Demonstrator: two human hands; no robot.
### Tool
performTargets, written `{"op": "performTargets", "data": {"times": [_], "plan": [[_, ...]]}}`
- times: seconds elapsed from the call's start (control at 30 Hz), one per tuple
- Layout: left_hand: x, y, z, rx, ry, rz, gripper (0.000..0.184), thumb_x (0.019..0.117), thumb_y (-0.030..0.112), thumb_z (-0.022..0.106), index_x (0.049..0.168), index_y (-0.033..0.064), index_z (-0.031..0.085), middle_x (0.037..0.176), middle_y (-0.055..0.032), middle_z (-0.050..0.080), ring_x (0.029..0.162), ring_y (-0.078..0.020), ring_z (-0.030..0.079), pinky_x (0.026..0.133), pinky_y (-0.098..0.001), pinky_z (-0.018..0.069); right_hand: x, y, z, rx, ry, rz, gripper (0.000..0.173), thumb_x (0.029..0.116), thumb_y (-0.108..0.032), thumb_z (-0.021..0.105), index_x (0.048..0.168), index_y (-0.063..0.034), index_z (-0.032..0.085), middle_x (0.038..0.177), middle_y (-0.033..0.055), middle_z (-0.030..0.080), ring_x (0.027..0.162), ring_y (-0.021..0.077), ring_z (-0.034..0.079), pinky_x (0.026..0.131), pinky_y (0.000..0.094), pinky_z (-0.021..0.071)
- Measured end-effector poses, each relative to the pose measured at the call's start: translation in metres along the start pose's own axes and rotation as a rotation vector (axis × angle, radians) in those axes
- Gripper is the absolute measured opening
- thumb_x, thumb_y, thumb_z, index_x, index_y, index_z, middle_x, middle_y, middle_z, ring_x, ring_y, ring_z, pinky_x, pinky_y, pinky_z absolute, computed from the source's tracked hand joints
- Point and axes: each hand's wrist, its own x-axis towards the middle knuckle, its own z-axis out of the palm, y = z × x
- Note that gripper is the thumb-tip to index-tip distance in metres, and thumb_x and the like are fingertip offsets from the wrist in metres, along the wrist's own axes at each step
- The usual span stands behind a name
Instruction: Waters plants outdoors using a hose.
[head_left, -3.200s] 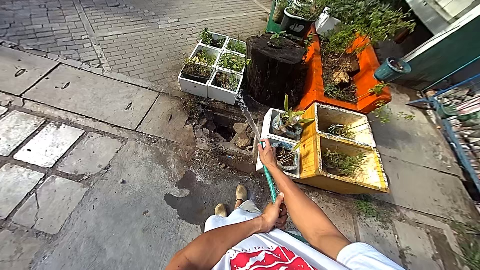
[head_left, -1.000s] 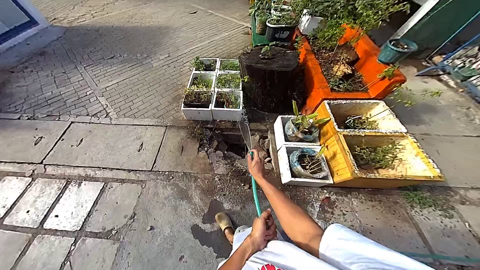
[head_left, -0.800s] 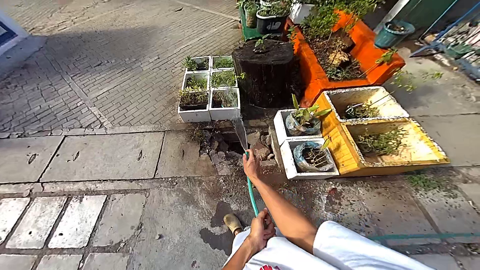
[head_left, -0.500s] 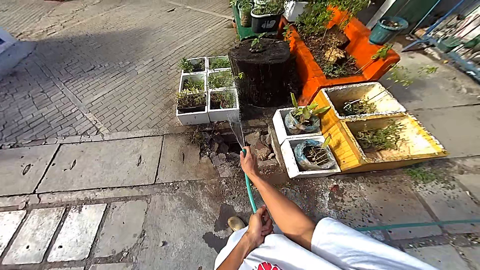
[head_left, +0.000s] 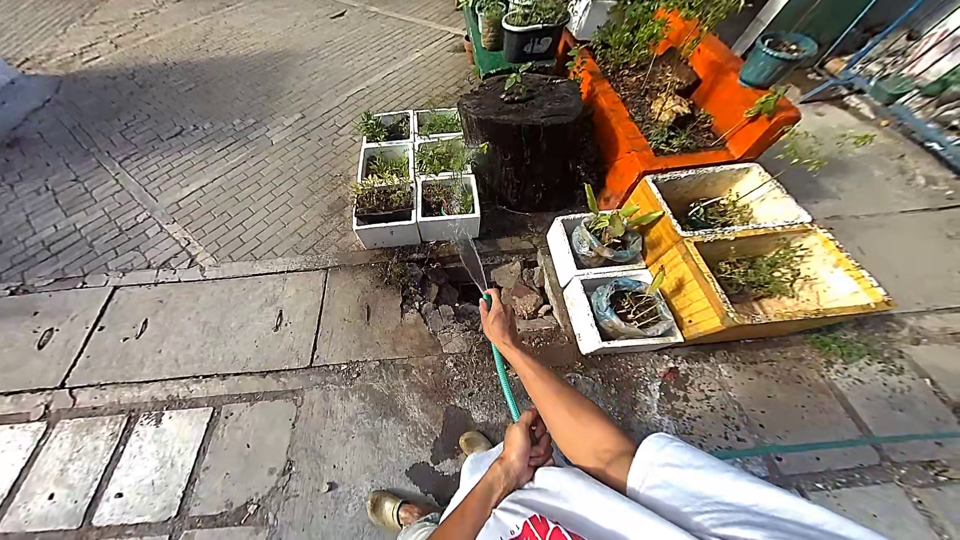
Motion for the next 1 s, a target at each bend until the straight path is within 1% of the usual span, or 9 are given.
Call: {"op": "performTargets", "data": {"times": [0.1,0.23,0.37,0.47,0.57,0.67,0.8,1.0], "plan": [[-0.003,0.005,-0.002,0.004,-0.003,-0.011,0.057,0.1121,0.037,0.016,0.064,0.0204,0.041,0.045,0.0080,0.028,0.036,-0.0057,0.026,0.039,-0.0221,0.0264,0.000,-0.003,0.002,0.024,0.027,0.008,0.038,0.1101,-0.033,0.047,0.142,-0.0130,0.054,0.099,0.0202,0.073,0.096,0.0384,0.072,0.088,0.0535,0.0563],[-0.006,0.008,-0.006,0.007,-0.039,-0.033,0.058,0.1118,0.037,0.014,0.062,0.0210,0.040,0.045,0.0077,0.027,0.036,-0.0068,0.026,0.040,-0.0235,0.0272,0.000,-0.005,0.002,0.012,0.048,0.034,0.038,0.1100,-0.032,0.047,0.141,-0.0125,0.055,0.102,0.0203,0.073,0.100,0.0381,0.072,0.090,0.0533,0.0558],[-0.005,0.010,-0.010,0.009,-0.063,-0.013,0.056,0.1115,0.037,0.016,0.064,0.0209,0.041,0.046,0.0078,0.028,0.036,-0.0064,0.026,0.039,-0.0227,0.0264,0.000,-0.009,-0.001,-0.013,0.061,0.044,0.038,0.1104,-0.032,0.046,0.141,-0.0124,0.055,0.102,0.0202,0.073,0.100,0.0381,0.072,0.089,0.0532,0.0560],[-0.007,0.013,-0.009,0.022,-0.046,-0.006,0.057,0.1118,0.038,0.016,0.063,0.0206,0.041,0.045,0.0075,0.029,0.036,-0.0068,0.027,0.039,-0.0236,0.0274,0.000,-0.008,0.001,-0.014,0.083,0.034,0.038,0.1099,-0.029,0.047,0.141,-0.0098,0.056,0.103,0.0214,0.073,0.101,0.0390,0.071,0.090,0.0539,0.0557],[-0.009,0.014,-0.011,0.037,-0.042,-0.001,0.057,0.1118,0.037,0.016,0.064,0.0202,0.041,0.045,0.0075,0.029,0.037,-0.0068,0.026,0.039,-0.0238,0.0269,0.000,-0.015,0.005,-0.014,0.028,-0.033,0.037,0.1098,-0.030,0.047,0.141,-0.0116,0.055,0.101,0.0205,0.073,0.098,0.0380,0.072,0.089,0.0525,0.0560],[-0.012,0.015,-0.012,0.029,-0.024,-0.005,0.057,0.1123,0.036,0.015,0.065,0.0197,0.042,0.045,0.0073,0.029,0.036,-0.0066,0.026,0.039,-0.0233,0.0272,-0.001,-0.027,0.010,-0.004,-0.047,-0.095,0.038,0.1095,-0.030,0.049,0.142,-0.0119,0.054,0.102,0.0212,0.073,0.098,0.0384,0.072,0.090,0.0534,0.0560],[-0.014,0.017,-0.010,0.017,0.036,-0.013,0.061,0.1127,0.039,0.012,0.062,0.0192,0.039,0.044,0.0067,0.028,0.036,-0.0076,0.026,0.039,-0.0240,0.0275,-0.002,-0.035,0.024,-0.008,-0.037,-0.123,0.036,0.1094,-0.031,0.049,0.140,-0.0134,0.056,0.099,0.0197,0.073,0.096,0.0380,0.072,0.087,0.0540,0.0564],[-0.015,0.019,-0.014,0.016,0.039,0.005,0.062,0.1123,0.039,0.011,0.061,0.0193,0.039,0.044,0.0065,0.028,0.035,-0.0079,0.026,0.039,-0.0243,0.0273,-0.004,-0.043,0.028,0.013,-0.044,-0.101,0.037,0.1094,-0.031,0.049,0.141,-0.0136,0.055,0.100,0.0199,0.073,0.096,0.0380,0.072,0.087,0.0529,0.0566]]}}
